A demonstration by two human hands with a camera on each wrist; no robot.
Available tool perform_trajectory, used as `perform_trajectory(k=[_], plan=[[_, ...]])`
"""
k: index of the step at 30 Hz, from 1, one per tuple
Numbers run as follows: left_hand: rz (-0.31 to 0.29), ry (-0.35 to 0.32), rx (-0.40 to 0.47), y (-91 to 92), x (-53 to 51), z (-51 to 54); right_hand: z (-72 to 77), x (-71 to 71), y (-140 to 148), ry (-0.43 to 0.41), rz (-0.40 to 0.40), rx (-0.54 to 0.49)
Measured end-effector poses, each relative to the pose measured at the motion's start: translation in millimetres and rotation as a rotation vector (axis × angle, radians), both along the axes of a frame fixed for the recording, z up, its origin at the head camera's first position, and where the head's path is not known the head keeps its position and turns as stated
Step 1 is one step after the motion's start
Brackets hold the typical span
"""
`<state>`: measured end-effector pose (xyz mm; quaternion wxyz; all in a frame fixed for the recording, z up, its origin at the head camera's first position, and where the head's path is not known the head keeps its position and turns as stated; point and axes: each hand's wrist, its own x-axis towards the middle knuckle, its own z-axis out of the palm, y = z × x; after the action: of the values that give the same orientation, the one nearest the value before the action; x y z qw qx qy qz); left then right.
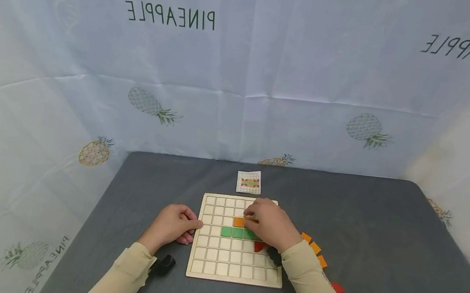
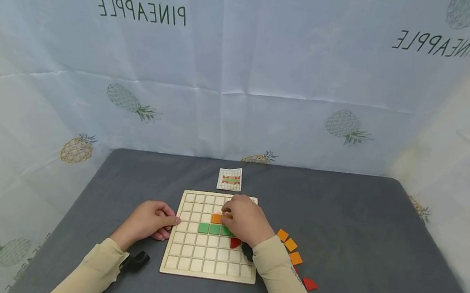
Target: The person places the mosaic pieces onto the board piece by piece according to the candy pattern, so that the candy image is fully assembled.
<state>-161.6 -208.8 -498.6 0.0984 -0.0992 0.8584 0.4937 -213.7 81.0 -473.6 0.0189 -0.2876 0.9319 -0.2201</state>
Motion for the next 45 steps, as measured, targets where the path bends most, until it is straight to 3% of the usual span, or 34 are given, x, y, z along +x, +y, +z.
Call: perform_trajectory(k=[4, 11, 19, 30, 45], plan=[[-0.010, -0.007, 0.009, -0.2, 2.1, -2.4, 2.4, 4.5, 29, -0.029, -0.061, 0.002], [-0.005, 0.002, 0.009, -1.0, -0.7, -2.5, 7.8, 20.5, 105, 0.009, -0.140, 0.061], [0.020, -0.016, 0.023, -7.1, 2.2, -0.3, 8.4, 45.4, 157, -0.016, -0.124, 0.090], [0.006, -0.016, 0.027, -6.0, 1.8, 0.6, 1.5, 53.4, 178, -0.104, -0.092, 0.119], [0.004, -0.008, 0.004, -1.0, -1.5, 0.9, -5.5, 57.0, 186, -0.089, -0.113, 0.130]])
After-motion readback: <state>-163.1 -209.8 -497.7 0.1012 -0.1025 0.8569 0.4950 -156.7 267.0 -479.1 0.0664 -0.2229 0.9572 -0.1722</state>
